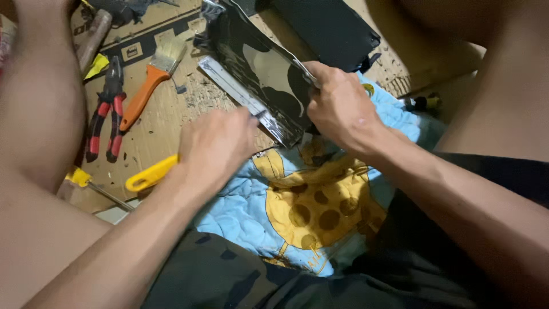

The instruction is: The person scrapes a dark, curved object using a metal scraper and a brush. They repeatedly remove dark residue from the surface, occasionally switching between tools to clear debris.

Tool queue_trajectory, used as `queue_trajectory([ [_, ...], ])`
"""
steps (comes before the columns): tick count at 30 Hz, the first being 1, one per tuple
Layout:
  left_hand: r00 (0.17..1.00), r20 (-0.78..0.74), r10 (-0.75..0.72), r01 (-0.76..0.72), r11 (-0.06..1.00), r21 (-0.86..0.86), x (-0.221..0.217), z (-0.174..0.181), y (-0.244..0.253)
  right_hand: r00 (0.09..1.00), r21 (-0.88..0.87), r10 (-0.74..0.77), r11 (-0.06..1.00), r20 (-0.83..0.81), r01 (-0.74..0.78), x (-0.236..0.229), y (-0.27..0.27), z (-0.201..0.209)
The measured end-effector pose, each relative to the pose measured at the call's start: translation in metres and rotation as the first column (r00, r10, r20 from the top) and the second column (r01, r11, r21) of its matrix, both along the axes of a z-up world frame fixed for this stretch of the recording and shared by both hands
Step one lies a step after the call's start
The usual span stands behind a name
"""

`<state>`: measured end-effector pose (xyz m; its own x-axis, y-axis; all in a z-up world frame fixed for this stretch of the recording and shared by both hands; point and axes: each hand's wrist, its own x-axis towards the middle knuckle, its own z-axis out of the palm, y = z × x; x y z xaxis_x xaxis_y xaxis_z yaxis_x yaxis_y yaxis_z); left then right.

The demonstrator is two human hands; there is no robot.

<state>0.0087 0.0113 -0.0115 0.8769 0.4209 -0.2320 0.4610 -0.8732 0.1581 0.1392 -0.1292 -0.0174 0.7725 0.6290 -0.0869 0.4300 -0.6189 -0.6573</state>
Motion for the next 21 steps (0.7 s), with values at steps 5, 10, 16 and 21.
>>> queue_trajectory([
  [5,0.994,0.084,0.064,-0.068,0.997,0.041,0.003,-0.024,0.067,0.999,-0.059,0.039,0.998,-0.01,-0.039,0.013,-0.013,0.009],
  [10,0.995,0.09,0.038,-0.047,0.994,0.103,0.011,-0.009,0.056,0.997,-0.178,-0.024,0.984,-0.071,0.011,0.017,-0.015,0.009],
  [16,0.965,0.105,0.24,-0.25,0.964,0.09,0.023,-0.016,0.072,0.994,-0.142,-0.028,0.99,-0.11,0.012,0.014,-0.013,0.014],
  [21,0.978,0.026,0.208,-0.209,0.961,0.181,0.02,-0.016,0.087,0.992,-0.165,-0.04,0.986,-0.118,0.02,0.003,-0.015,0.021],
])
